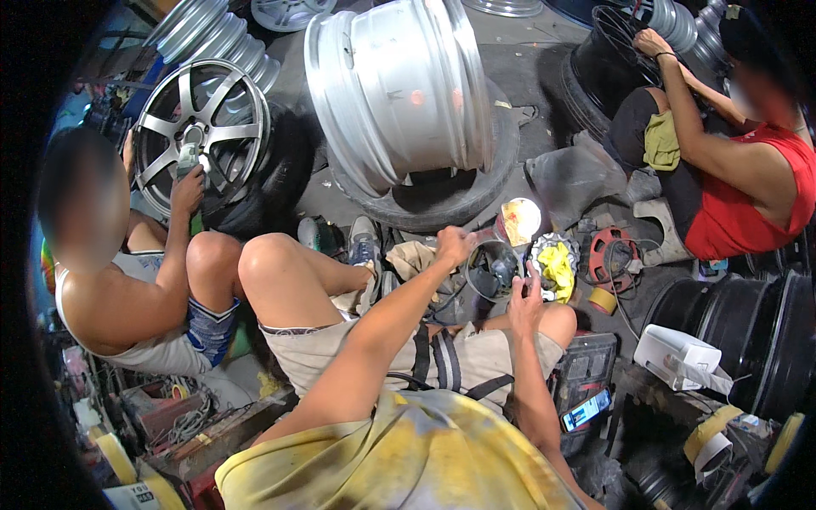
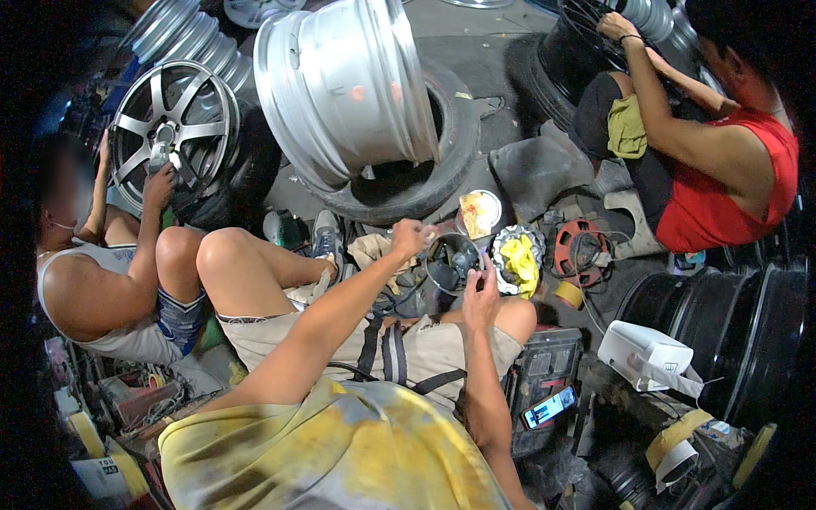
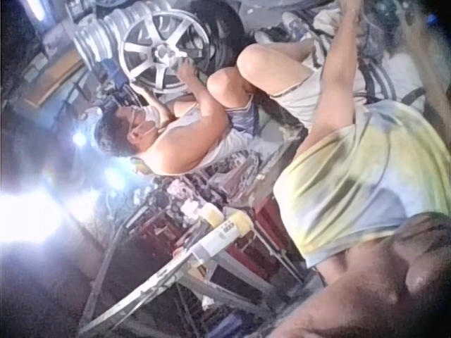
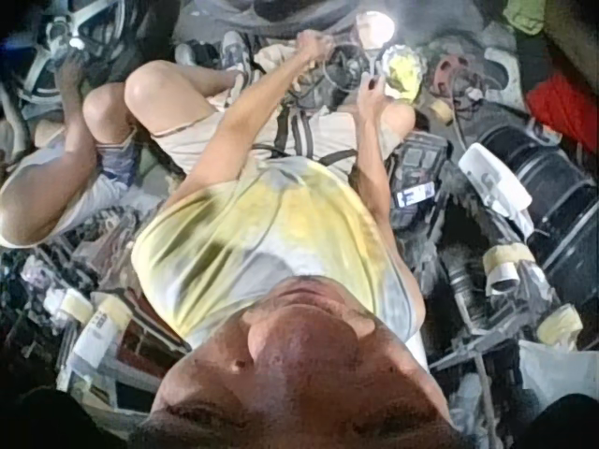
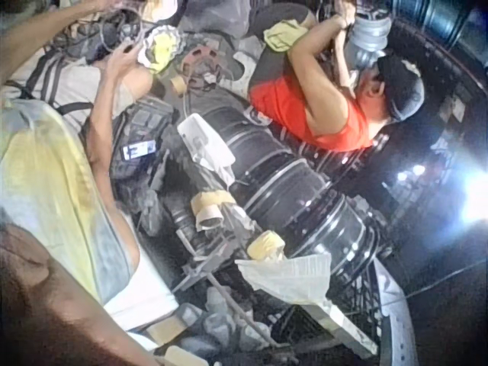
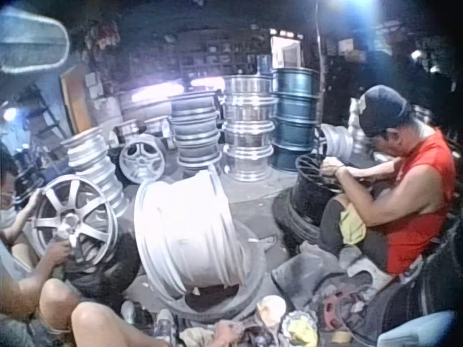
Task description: The person sits on the floor in a workshop and uses a putty knife to apply a white filler compound to the surface of a silver car wheel rim. They repeatedly scoop the compound from a container and spread it over the rim's face.
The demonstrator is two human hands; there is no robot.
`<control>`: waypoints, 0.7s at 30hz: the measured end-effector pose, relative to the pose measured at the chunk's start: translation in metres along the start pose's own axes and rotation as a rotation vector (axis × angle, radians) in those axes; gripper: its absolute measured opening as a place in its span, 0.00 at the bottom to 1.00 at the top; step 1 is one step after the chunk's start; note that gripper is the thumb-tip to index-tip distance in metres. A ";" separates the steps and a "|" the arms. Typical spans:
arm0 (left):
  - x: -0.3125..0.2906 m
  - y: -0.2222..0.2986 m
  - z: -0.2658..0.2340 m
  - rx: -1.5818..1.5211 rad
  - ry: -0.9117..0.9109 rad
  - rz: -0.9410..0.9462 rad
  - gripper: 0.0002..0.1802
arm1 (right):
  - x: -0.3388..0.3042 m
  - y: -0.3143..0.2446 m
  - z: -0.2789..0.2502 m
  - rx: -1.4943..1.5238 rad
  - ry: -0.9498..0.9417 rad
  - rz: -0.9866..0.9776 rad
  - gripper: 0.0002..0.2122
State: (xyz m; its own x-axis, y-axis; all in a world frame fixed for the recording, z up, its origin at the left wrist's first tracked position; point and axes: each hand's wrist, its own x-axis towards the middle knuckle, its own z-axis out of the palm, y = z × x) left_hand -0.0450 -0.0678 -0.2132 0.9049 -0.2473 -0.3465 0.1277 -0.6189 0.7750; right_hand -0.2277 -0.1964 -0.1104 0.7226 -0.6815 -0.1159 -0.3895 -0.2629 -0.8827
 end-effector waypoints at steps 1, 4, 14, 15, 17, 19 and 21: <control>-0.017 0.009 -0.018 0.145 0.055 0.042 0.18 | 0.000 0.005 -0.003 -0.008 0.019 0.016 0.21; -0.049 -0.013 -0.066 0.229 0.306 -0.103 0.18 | 0.001 0.021 0.002 0.027 -0.009 -0.028 0.21; -0.047 -0.213 -0.052 0.339 0.369 -0.533 0.20 | -0.007 0.003 0.012 0.109 -0.037 -0.046 0.19; -0.039 -0.280 -0.091 0.049 0.543 -0.616 0.18 | -0.018 -0.028 0.027 0.183 -0.134 -0.069 0.19; -0.029 -0.190 -0.034 0.216 0.227 -0.356 0.22 | -0.003 0.001 -0.003 0.071 -0.009 -0.036 0.19; -0.042 -0.127 -0.047 0.131 0.144 -0.262 0.19 | -0.003 0.013 -0.011 0.051 0.034 -0.030 0.19; -0.040 -0.098 -0.068 0.048 0.124 -0.132 0.19 | -0.004 0.014 -0.009 0.080 -0.010 -0.030 0.21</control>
State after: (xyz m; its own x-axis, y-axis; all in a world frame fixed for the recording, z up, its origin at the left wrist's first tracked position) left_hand -0.0661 0.0538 -0.2391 0.9251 -0.0701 -0.3733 0.2313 -0.6754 0.7002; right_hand -0.2408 -0.2033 -0.1179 0.7390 -0.6673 -0.0926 -0.3207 -0.2275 -0.9194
